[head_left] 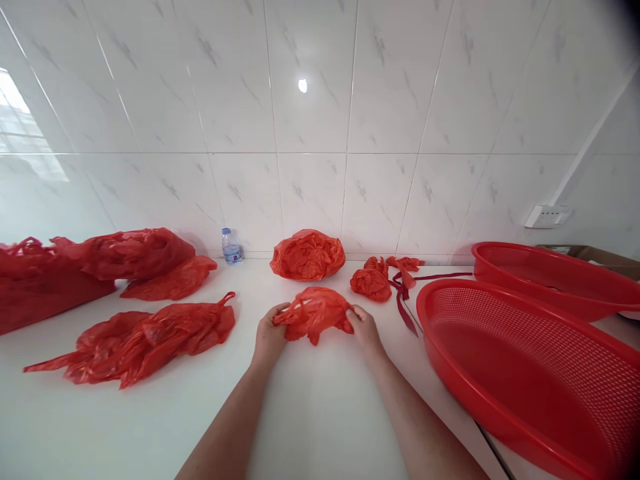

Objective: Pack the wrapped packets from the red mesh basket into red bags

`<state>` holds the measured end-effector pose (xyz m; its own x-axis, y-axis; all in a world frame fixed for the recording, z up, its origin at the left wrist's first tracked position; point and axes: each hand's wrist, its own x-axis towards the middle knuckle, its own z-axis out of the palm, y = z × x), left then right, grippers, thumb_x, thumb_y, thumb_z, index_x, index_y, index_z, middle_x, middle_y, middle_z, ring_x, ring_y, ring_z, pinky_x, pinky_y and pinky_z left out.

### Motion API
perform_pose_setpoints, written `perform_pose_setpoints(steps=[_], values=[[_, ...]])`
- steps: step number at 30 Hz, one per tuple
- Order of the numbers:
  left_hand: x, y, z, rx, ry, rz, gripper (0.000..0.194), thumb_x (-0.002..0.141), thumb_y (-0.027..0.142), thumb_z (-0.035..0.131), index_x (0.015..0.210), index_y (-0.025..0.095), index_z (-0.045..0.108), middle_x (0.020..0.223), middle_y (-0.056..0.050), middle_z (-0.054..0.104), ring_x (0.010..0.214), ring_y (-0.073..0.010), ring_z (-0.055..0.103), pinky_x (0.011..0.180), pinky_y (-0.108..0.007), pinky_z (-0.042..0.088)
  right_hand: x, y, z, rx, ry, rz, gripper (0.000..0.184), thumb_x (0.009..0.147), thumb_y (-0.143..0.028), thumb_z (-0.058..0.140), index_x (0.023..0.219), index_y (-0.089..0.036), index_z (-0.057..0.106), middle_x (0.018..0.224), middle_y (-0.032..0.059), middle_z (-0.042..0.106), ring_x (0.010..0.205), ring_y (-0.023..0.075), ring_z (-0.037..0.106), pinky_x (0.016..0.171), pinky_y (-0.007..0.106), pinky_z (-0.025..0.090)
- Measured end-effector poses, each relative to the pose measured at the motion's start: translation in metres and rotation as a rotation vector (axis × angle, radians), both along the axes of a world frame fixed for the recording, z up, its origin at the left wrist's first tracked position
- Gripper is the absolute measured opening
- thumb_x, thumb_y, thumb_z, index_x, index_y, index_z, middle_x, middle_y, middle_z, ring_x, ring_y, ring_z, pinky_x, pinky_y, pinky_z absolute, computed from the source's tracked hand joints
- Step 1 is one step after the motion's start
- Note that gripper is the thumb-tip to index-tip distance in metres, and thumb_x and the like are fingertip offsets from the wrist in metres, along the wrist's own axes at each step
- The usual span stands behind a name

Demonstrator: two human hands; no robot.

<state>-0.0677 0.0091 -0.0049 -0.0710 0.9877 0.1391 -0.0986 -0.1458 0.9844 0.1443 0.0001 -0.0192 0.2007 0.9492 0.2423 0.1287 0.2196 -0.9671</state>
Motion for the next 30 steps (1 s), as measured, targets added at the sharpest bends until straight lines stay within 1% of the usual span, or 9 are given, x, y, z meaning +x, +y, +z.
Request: perform_pose_setpoints(steps=[5, 8, 11, 15, 18, 20, 23, 26, 30], values=[[-0.006, -0.001, 0.003, -0.016, -0.119, 0.011, 0.03, 0.067, 0.031, 0.068, 0.091, 0.015, 0.064, 0.073, -0.002, 0.067, 0.059, -0.0127, 0.059, 0.054, -0.023, 0.045, 0.021, 0.004, 0.003, -0.024, 0.094, -0.16, 0.033, 0.076, -0.043, 0.048, 0.089, -0.016, 0.062, 0.072, 0.0018, 0.061, 0.061, 0.0145, 0.052, 0.055, 0.025, 0.04], [-0.005, -0.002, 0.0, -0.019, -0.196, 0.021, 0.03, 0.066, 0.035, 0.071, 0.088, 0.015, 0.062, 0.071, -0.001, 0.065, 0.059, -0.0118, 0.058, 0.055, -0.023, 0.045, 0.023, -0.003, 0.011, -0.003, 0.002, -0.386, 0.034, 0.075, -0.04, 0.05, 0.099, -0.018, 0.06, 0.085, 0.0052, 0.064, 0.076, 0.0187, 0.058, 0.067, 0.028, 0.043], [-0.005, 0.0, -0.003, -0.022, -0.274, 0.028, 0.036, 0.064, 0.035, 0.074, 0.092, 0.017, 0.059, 0.077, -0.001, 0.064, 0.063, -0.0123, 0.059, 0.056, -0.024, 0.047, 0.012, -0.012, 0.02, 0.043, -0.139, -0.476, 0.027, 0.079, -0.042, 0.048, 0.088, -0.019, 0.058, 0.083, 0.0045, 0.063, 0.076, 0.0182, 0.056, 0.069, 0.028, 0.042], [0.0, 0.0, -0.005, -0.019, -0.343, -0.032, 0.042, 0.062, 0.029, 0.077, 0.096, 0.017, 0.057, 0.084, -0.002, 0.064, 0.072, -0.0149, 0.062, 0.065, -0.028, 0.05, -0.019, -0.022, 0.016, 0.0, -0.211, -0.133, 0.038, 0.083, -0.053, 0.045, 0.067, -0.019, 0.054, 0.06, -0.0008, 0.055, 0.053, 0.0128, 0.047, 0.053, 0.024, 0.037], [0.007, -0.007, -0.002, -0.025, -0.35, -0.208, 0.046, 0.064, 0.024, 0.078, 0.104, 0.018, 0.057, 0.09, -0.003, 0.064, 0.081, -0.0159, 0.063, 0.076, -0.03, 0.05, -0.038, -0.024, 0.007, -0.056, -0.282, 0.13, 0.045, 0.084, -0.057, 0.041, 0.065, -0.019, 0.054, 0.06, 0.0, 0.057, 0.049, 0.0114, 0.046, 0.05, 0.024, 0.037], [0.012, -0.013, 0.001, -0.035, -0.319, -0.409, 0.048, 0.068, 0.027, 0.077, 0.111, 0.02, 0.057, 0.097, -0.005, 0.065, 0.089, -0.0184, 0.063, 0.083, -0.033, 0.049, -0.044, -0.024, 0.004, -0.054, -0.27, 0.141, 0.042, 0.083, -0.056, 0.045, 0.071, -0.018, 0.058, 0.065, 0.0018, 0.061, 0.051, 0.0124, 0.049, 0.05, 0.024, 0.038], [0.014, -0.019, 0.004, -0.078, -0.281, -0.613, 0.054, 0.076, 0.053, 0.064, 0.119, 0.021, 0.055, 0.106, -0.011, 0.065, 0.098, -0.0241, 0.063, 0.086, -0.038, 0.048, -0.044, -0.024, 0.003, -0.084, -0.156, 0.099, 0.03, 0.078, -0.047, 0.054, 0.085, -0.018, 0.061, 0.073, 0.0025, 0.064, 0.058, 0.0147, 0.055, 0.05, 0.024, 0.04], [0.015, -0.02, 0.004, -0.125, -0.243, -0.605, 0.067, 0.077, 0.07, 0.047, 0.12, 0.019, 0.055, 0.103, -0.014, 0.066, 0.094, -0.0252, 0.064, 0.078, -0.037, 0.05, -0.044, -0.026, 0.006, -0.117, -0.1, 0.143, 0.022, 0.072, -0.035, 0.058, 0.089, -0.021, 0.062, 0.072, 0.0003, 0.065, 0.062, 0.016, 0.057, 0.051, 0.024, 0.041], [0.02, -0.021, 0.002, -0.097, -0.101, -0.507, 0.052, 0.072, 0.05, 0.069, 0.11, 0.017, 0.059, 0.086, -0.01, 0.069, 0.073, -0.0208, 0.066, 0.062, -0.029, 0.049, -0.047, -0.031, 0.011, -0.102, -0.059, 0.236, 0.014, 0.065, -0.027, 0.062, 0.078, -0.021, 0.062, 0.068, -0.0005, 0.063, 0.063, 0.0172, 0.056, 0.052, 0.025, 0.041]])
